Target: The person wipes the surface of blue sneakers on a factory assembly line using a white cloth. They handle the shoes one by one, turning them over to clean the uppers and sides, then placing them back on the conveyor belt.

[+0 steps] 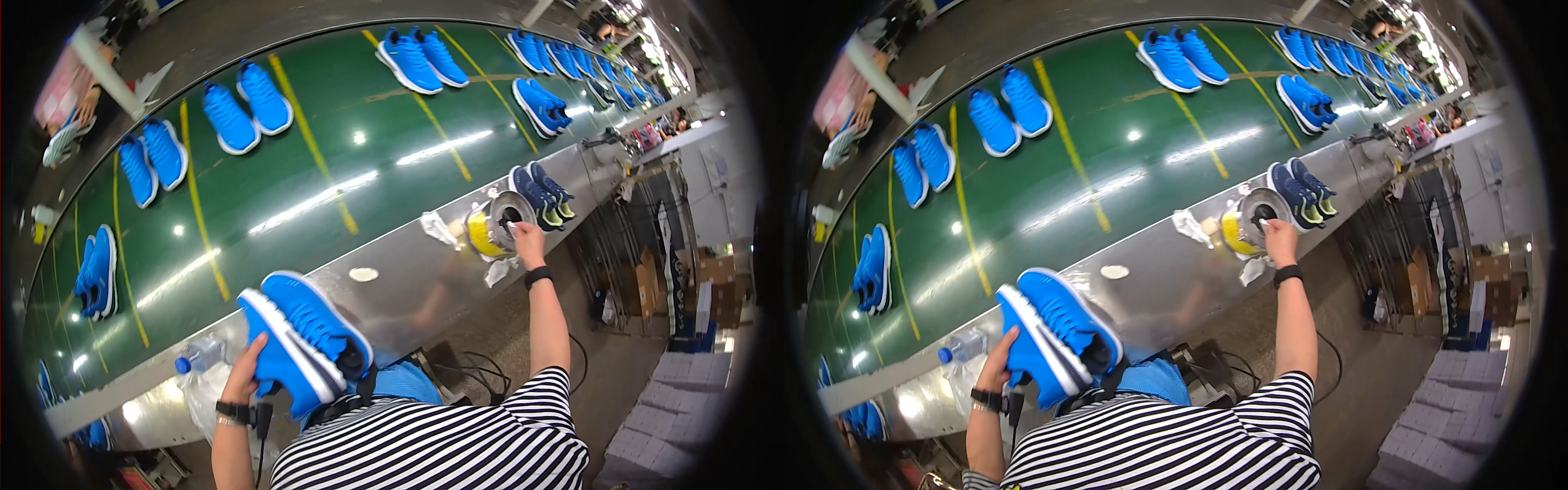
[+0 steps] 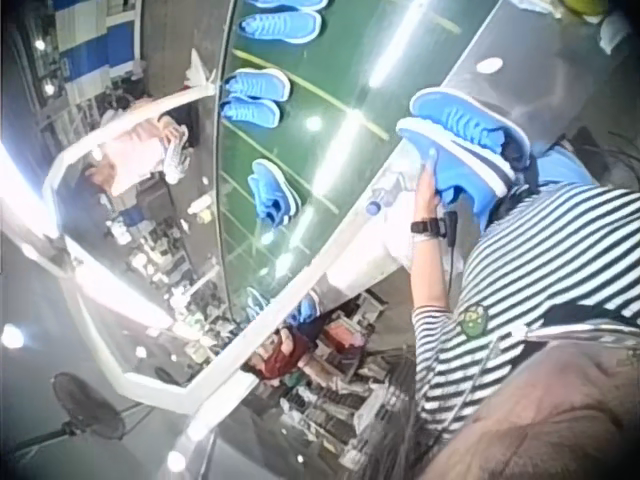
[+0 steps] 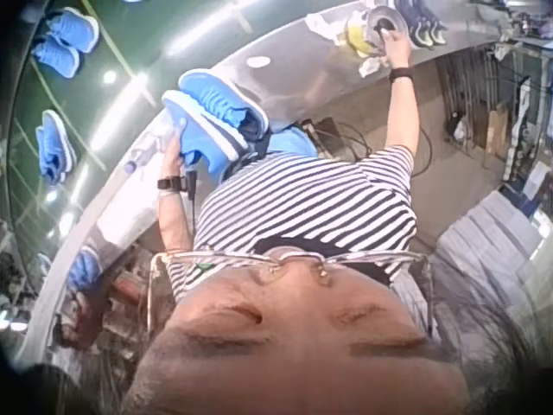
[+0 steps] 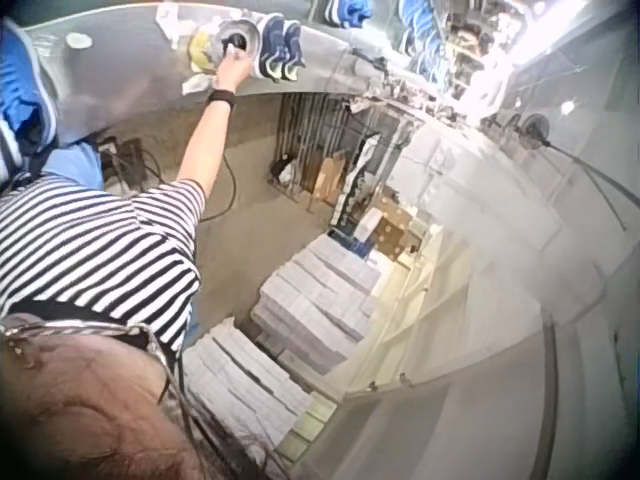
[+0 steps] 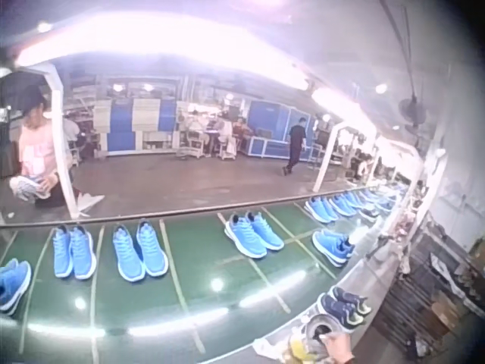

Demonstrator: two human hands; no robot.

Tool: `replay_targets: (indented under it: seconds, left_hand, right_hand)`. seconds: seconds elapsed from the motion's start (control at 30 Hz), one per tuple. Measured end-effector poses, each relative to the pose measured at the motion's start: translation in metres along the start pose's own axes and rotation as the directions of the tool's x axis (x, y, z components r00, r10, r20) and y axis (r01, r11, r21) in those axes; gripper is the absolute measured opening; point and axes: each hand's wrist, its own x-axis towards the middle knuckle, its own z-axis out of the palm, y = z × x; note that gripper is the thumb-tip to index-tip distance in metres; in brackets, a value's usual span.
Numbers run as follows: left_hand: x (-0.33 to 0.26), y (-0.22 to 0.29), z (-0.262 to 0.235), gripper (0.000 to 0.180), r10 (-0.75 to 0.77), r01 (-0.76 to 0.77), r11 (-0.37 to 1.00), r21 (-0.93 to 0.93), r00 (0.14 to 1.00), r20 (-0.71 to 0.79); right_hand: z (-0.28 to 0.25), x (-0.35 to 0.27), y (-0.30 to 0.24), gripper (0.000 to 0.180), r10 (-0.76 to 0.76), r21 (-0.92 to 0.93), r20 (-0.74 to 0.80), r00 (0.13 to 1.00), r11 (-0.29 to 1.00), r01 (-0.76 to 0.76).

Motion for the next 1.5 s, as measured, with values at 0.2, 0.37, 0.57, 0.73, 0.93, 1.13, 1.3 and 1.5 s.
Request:
replay_targets:
  seconds: [0.2,0.37,0.57,0.73,0.93,1.13,1.3,1.5]
  left_hand:
    - [-0.003,-0.003,0.012,0.059,0.018,-0.020,0.999,0.030,0.998,0.052]
    - [-0.023,0.003,-0.014,0.058,-0.109,0.104,0.993,0.052,0.988,0.112]
    - [-0.034,-0.026,-0.029,0.051,-0.094,0.095,0.996,0.004,0.980,0.173]
    - [-0.040,-0.031,-0.026,0.051,-0.091,0.094,0.996,-0.012,0.984,0.156]
    - [-0.035,-0.040,-0.034,0.055,-0.097,0.104,0.994,-0.027,0.978,0.183]
    - [-0.032,-0.043,-0.036,0.054,-0.102,0.114,0.992,-0.046,0.972,0.210]
    - [-0.032,-0.042,-0.035,0.052,-0.098,0.112,0.992,-0.050,0.968,0.232]
    - [-0.031,-0.044,-0.033,0.051,-0.099,0.108,0.994,-0.025,0.966,0.240]
  right_hand:
    - [-0.025,-0.072,-0.111,0.019,-0.017,0.716,0.279,0.960,0.670,-0.196]
    - [-0.001,-0.168,-0.216,0.015,-0.261,0.663,0.535,0.804,0.719,-0.208]
    - [0.102,-0.241,-0.292,0.014,-0.613,0.657,0.544,0.574,0.736,0.163]
    - [0.155,-0.267,-0.304,0.017,-0.737,0.620,0.506,0.448,0.672,0.405]
    - [0.157,-0.282,-0.299,0.016,-0.679,0.604,0.522,0.516,0.722,0.338]
    - [0.160,-0.285,-0.301,0.017,-0.691,0.545,0.479,0.541,0.718,0.433]
    - [0.159,-0.286,-0.305,0.016,-0.591,0.501,0.544,0.595,0.798,0.334]
    - [0.153,-0.294,-0.297,0.015,-0.580,0.521,0.510,0.636,0.796,0.308]
